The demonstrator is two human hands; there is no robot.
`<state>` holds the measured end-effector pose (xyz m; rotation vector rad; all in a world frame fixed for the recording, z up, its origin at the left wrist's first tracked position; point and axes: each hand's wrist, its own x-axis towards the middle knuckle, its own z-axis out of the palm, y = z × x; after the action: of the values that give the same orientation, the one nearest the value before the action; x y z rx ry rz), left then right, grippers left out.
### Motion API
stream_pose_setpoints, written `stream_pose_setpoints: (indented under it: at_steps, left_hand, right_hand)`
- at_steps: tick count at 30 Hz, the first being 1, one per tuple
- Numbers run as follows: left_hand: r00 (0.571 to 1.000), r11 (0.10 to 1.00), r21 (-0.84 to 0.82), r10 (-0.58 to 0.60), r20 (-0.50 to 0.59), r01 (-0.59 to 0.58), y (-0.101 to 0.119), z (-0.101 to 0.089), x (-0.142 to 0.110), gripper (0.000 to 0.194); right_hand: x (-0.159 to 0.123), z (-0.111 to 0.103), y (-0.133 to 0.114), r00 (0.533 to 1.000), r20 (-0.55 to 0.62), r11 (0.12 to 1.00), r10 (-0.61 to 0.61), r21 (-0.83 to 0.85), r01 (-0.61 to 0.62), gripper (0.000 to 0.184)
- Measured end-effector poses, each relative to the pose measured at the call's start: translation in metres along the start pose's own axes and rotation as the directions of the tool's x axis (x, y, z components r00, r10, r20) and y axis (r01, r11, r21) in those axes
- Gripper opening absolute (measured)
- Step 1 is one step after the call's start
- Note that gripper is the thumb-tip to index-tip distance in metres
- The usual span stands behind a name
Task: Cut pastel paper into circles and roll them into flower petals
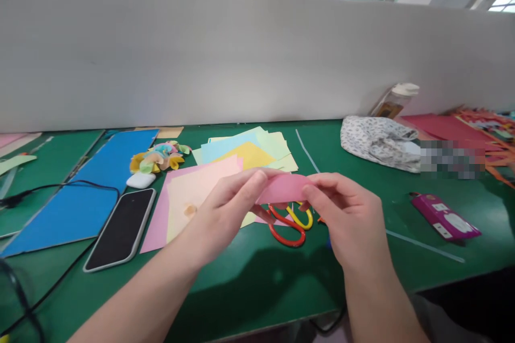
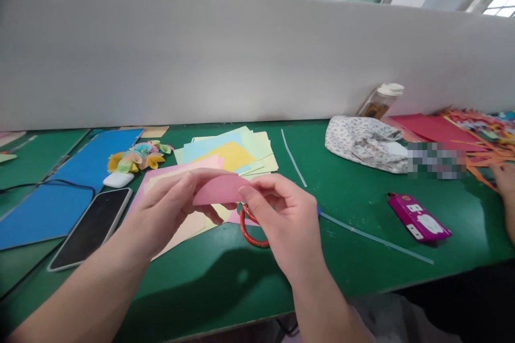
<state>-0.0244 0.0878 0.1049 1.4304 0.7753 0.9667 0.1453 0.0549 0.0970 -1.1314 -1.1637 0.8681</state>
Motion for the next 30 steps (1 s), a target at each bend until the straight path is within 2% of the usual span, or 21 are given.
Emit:
stream_pose_setpoints:
  at_steps: [2,5,10,13,20,24,27,30]
  left_hand:
    - [0.998,0.998,0.05,0.03,-0.063,-0.027,0.0,0.003,-0.002,0.024]
    - [0.988,0.99,0.136,0.046,-0.149,-0.026,0.003,0.01,-0.006,0.038]
    - [0.979,0.984,0.176,0.064,-0.196,-0.03,0.007,0.016,-0.01,0.035]
    - [0.974,0.981,0.194,0.07,-0.216,-0.027,0.007,0.017,-0.011,0.036]
    - [0.971,0.976,0.215,0.087,-0.223,-0.038,0.008,0.017,-0.014,0.038]
    - [0.974,0.971,0.232,0.101,-0.202,-0.053,0.007,0.018,-0.014,0.042]
    - [0.981,0.958,0.276,0.125,-0.149,-0.08,0.006,0.017,-0.014,0.044]
    - [0.979,0.945,0.313,0.143,-0.144,-0.092,0.005,0.017,-0.014,0.045]
  right_hand:
    - [0.0,0.0,-0.002,0.999,-0.031,0.999,0.023,0.023,-0.023,0.004]
    - [-0.001,-0.001,0.001,0.999,-0.032,0.999,-0.041,0.015,0.041,0.007]
    - [-0.004,-0.002,0.007,0.984,-0.063,0.986,-0.165,-0.022,0.164,0.019]
    - [-0.006,-0.002,0.006,0.98,-0.063,0.981,-0.19,-0.042,0.188,0.027]
    - [-0.008,0.0,0.005,0.983,-0.065,0.985,-0.172,-0.024,0.171,0.028]
    - [-0.009,0.0,0.002,0.993,-0.062,0.995,-0.099,-0.027,0.097,0.025]
    - [-0.006,-0.002,0.0,0.998,0.002,0.993,-0.062,-0.1,0.062,0.016]
    - [-0.004,-0.004,0.0,0.997,0.063,0.986,-0.051,-0.157,0.061,0.011]
